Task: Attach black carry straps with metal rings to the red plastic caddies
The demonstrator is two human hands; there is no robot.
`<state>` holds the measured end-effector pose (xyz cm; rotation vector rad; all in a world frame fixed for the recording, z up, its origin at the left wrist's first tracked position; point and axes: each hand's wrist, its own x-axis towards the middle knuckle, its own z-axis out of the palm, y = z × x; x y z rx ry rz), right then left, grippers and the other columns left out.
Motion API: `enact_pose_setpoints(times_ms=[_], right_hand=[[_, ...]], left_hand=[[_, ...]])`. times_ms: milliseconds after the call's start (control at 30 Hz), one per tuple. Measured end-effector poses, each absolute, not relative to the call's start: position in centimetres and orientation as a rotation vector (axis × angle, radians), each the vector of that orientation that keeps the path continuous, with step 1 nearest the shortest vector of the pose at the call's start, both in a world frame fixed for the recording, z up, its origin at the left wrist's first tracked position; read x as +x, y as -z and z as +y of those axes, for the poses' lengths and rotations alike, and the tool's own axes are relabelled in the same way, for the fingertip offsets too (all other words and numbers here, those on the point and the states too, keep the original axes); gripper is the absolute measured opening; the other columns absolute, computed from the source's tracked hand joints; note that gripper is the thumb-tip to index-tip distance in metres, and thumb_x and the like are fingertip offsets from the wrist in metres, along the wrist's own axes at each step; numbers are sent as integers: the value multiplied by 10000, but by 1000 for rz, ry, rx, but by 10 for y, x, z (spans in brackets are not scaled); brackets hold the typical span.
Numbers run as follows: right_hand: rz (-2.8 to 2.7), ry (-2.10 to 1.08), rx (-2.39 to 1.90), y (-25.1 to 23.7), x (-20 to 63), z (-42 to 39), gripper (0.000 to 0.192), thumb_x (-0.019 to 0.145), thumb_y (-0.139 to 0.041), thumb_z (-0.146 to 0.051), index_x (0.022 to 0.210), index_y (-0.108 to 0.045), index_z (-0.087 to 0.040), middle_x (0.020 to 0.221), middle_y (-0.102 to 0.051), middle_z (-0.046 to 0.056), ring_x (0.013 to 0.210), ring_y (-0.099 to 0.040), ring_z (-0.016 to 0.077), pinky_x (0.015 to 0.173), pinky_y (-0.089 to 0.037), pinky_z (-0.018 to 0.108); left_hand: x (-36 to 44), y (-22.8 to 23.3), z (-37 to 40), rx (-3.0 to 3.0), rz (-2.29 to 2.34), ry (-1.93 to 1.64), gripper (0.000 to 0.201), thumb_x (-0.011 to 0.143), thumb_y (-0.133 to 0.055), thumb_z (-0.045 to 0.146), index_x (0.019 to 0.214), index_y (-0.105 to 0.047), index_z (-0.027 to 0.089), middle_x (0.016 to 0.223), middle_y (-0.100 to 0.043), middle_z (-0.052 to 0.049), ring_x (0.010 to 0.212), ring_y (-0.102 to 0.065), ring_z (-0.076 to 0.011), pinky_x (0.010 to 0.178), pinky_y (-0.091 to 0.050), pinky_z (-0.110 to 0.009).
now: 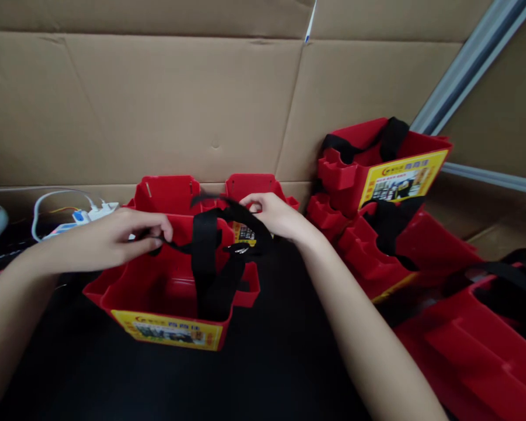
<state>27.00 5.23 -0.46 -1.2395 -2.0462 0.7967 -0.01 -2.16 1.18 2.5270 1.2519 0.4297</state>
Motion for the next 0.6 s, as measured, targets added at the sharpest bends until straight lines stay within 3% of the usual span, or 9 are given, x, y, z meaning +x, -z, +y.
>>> enact_pose_setpoints(times_ms=[100,200,300,467,533,600], right_hand=[[-2113,-899,-1087,17,268,56,304,754,-567,-330,990,-583,-139,742,-596,16,637,-568,128,543,-441,220],[-2142,-736,-1162,24,259,51,241,753,-568,-292,946,-593,-150,734,-594,11,657,-574,136,572,-457,234],[-2171,-658,-1179,22,256,42,194,746,-583,-258,914,-617,-167,842,-635,36,784,-603,168,689,-482,268],[-2415,-720,-1119,12,269,45,241,822,-512,-324,949,-627,-154,884,-657,54,833,-620,190,777,-493,315],[-2461,-662,-1111,7,281,45,250,834,-510,-360,933,-637,-169,905,-664,61,834,-627,200,765,-500,318],[-2297,-403,-1152,-2,293,37,227,810,-563,-355,947,-633,-187,935,-659,83,828,-627,235,710,-501,336]], left_hand=[[10,-13,-35,2697,1289,-398,162,796,-544,307,933,-586,232,991,-600,-17,854,-573,-176,733,-440,-302],[32,-2,-43,2563,1351,-633,388,762,-583,486,1061,-533,243,1090,-598,-43,980,-570,-226,816,-460,-368],[55,14,-41,2363,1382,-804,438,755,-615,444,1100,-458,226,1043,-634,-57,960,-588,-238,814,-471,-408],[62,16,-34,2187,1275,-1254,247,800,-555,185,1008,-428,222,765,-650,26,840,-624,-169,880,-441,-385],[55,6,-35,2050,1212,-1430,205,811,-547,214,982,-434,217,724,-636,35,759,-628,-144,794,-480,-321],[46,-4,-37,2050,1178,-1417,136,815,-548,247,920,-476,200,741,-635,20,714,-620,-134,686,-490,-267]])
